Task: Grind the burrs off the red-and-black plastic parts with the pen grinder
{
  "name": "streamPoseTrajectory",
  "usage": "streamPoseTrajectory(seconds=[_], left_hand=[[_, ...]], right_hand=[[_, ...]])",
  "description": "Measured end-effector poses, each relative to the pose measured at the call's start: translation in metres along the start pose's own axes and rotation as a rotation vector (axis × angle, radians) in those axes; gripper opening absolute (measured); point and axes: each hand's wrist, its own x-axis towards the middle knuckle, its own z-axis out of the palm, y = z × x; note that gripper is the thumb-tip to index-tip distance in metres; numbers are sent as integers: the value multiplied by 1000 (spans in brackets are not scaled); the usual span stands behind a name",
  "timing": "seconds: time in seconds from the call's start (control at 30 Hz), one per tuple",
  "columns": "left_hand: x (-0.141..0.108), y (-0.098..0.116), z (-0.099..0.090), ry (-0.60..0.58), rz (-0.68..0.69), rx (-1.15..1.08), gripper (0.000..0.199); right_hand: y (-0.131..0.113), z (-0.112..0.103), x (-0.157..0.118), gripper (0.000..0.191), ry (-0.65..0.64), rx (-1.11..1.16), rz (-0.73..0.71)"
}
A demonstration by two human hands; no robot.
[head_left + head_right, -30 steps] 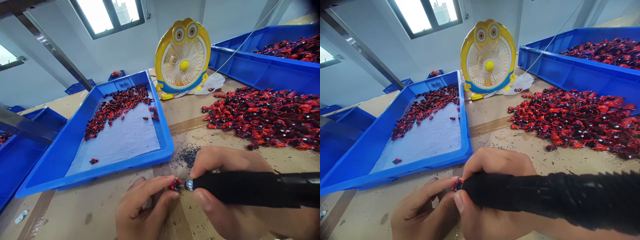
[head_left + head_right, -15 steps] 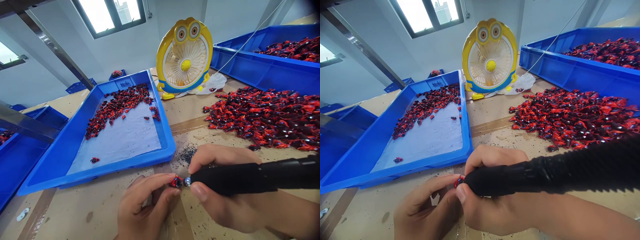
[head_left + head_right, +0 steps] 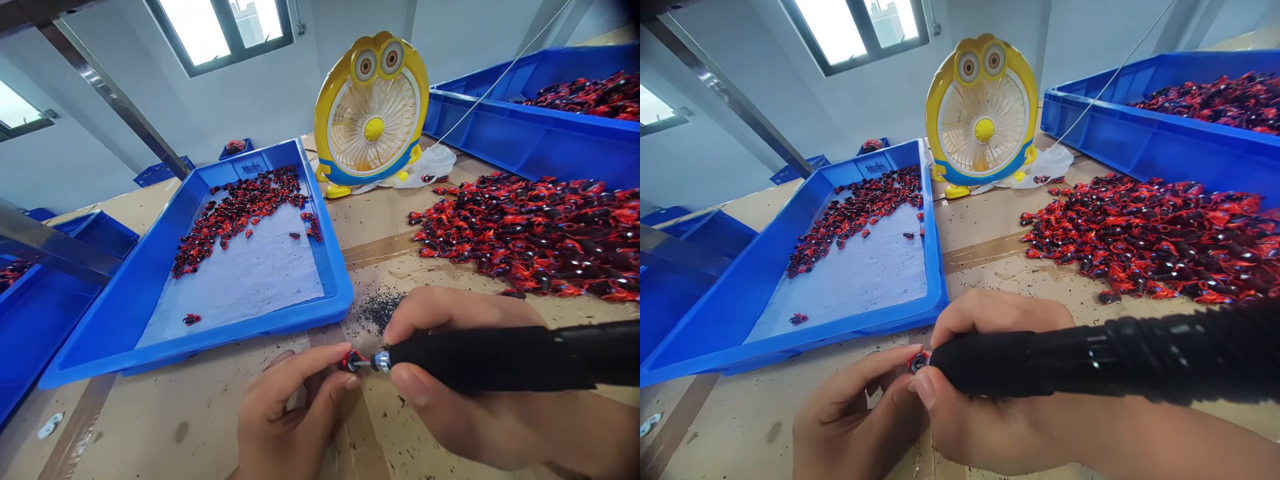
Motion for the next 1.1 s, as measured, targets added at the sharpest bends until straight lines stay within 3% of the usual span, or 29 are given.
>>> streamPoseTrajectory(seconds=[0.53,0.87,1.1], left_hand=[[2,0,-5,-92,121,93,23],[-2,-4,-1,-34,134,61,24],[-2,-4,-2,-33,102,60,26]], right_hand=[[-5,-1,-7,3,6,-65,28],[-3,-2,-2,15,13,-121,-77],[-4,-5,0,12,2,-132,-39]])
